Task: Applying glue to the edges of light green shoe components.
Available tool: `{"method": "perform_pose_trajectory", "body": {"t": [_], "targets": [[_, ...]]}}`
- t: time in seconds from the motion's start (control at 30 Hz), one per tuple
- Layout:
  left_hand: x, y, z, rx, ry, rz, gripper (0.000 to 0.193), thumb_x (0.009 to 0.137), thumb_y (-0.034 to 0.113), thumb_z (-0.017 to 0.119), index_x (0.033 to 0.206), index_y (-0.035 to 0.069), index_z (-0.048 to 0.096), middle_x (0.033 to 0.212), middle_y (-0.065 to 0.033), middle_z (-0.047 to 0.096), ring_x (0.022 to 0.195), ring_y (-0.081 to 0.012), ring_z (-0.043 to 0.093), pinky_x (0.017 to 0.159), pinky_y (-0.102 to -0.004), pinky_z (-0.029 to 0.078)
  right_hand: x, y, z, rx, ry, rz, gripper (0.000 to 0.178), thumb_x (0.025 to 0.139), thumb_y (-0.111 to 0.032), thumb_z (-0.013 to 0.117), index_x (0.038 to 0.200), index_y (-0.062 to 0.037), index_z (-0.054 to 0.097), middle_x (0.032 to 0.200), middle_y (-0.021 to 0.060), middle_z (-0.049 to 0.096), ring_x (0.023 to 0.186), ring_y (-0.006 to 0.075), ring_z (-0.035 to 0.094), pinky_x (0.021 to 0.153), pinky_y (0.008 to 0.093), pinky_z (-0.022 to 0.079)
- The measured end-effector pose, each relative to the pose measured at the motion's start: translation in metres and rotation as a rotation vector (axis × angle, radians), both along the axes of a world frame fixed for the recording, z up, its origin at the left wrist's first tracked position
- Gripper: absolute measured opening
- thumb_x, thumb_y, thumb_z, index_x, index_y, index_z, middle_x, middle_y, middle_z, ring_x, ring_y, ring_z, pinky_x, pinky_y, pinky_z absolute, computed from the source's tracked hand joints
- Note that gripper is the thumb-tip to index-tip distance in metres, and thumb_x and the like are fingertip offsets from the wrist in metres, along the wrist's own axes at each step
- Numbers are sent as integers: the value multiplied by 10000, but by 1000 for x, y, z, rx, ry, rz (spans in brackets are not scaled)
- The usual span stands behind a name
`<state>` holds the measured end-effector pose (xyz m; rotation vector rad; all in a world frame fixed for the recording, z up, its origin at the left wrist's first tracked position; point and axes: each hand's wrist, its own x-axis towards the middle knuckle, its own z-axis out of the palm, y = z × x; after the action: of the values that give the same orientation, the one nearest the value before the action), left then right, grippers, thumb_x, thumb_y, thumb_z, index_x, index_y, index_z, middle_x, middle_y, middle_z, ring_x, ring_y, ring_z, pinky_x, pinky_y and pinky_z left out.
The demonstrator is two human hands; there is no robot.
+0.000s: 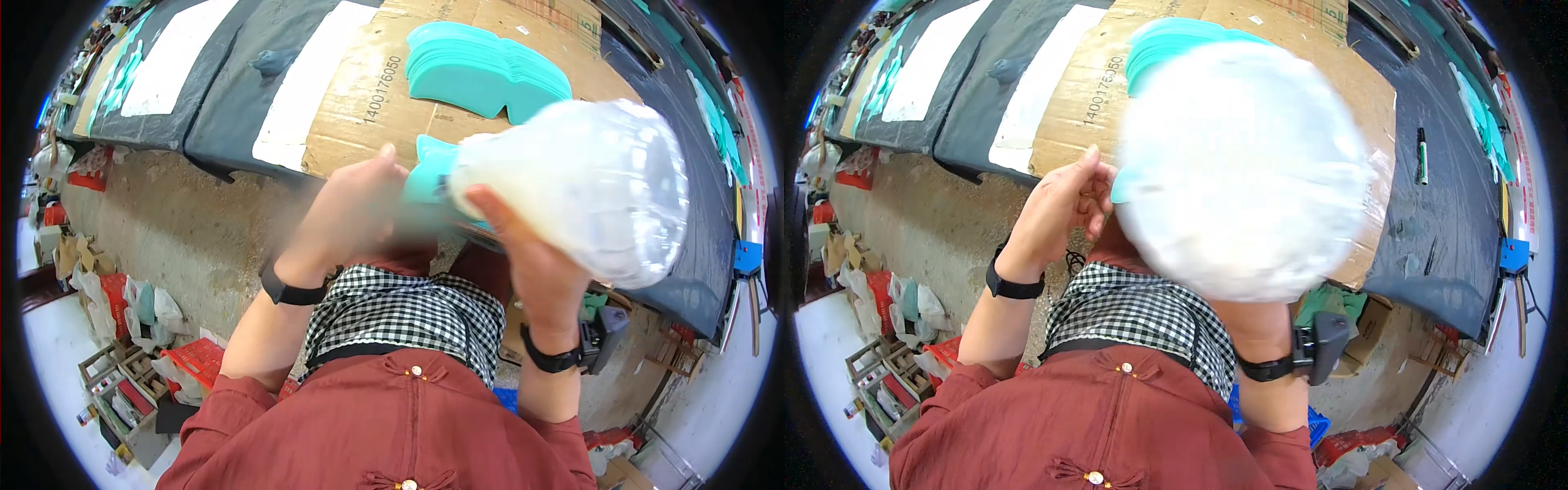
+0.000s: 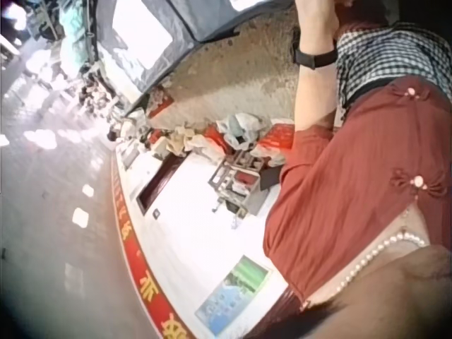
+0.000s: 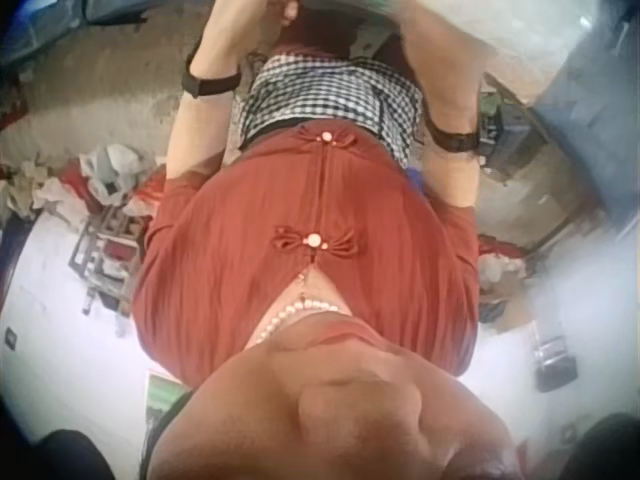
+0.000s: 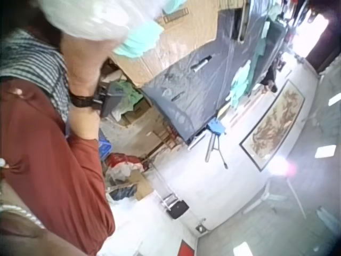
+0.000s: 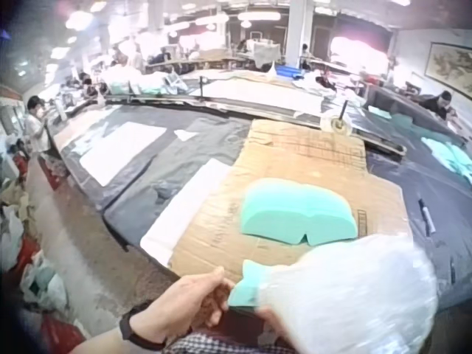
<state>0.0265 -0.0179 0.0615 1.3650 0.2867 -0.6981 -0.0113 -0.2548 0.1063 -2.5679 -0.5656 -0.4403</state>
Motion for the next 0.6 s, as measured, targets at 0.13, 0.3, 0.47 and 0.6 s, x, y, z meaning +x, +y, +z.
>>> {"method": "perform_pose_trajectory", "body": {"t": [0.13, 0.3, 0.47, 0.6], "targets": [[-10, -5, -11, -48, -492, 141, 385, 1086, 319, 497, 969, 4, 684, 813, -78, 662, 761, -283, 655, 926, -398, 532, 16, 38, -19, 321, -36, 119, 451, 827, -98, 783, 1257, -45, 657, 1142, 163, 712, 1002, 370, 696, 841, 435, 554], [-13, -10, 18, -270, -209, 202, 369, 1073, 334, 534, 1073, -5, 680, 927, -91, 697, 834, -253, 679, 902, -372, 539, 55, 43, 4, 703, 157, -53, 357, 782, -62, 872, 1094, -16, 703, 959, 150, 764, 844, 283, 759, 733, 345, 581], [-13, -13, 20, -353, -169, 287, 396, 1061, 350, 571, 1177, -14, 676, 1041, -104, 731, 906, -223, 704, 877, -346, 547, 29, 36, 3, 613, 108, -62, 429, 774, -78, 866, 1152, -11, 676, 971, 173, 751, 864, 338, 753, 748, 372, 587], [-19, -12, 26, -274, -160, 304, 346, 1074, 295, 581, 1161, -18, 698, 1011, -78, 742, 864, -140, 695, 780, -275, 549, -3, 0, -5, 189, -112, -75, 423, 821, -96, 848, 1202, -17, 681, 1077, 139, 748, 930, 316, 738, 830, 399, 580]]}}
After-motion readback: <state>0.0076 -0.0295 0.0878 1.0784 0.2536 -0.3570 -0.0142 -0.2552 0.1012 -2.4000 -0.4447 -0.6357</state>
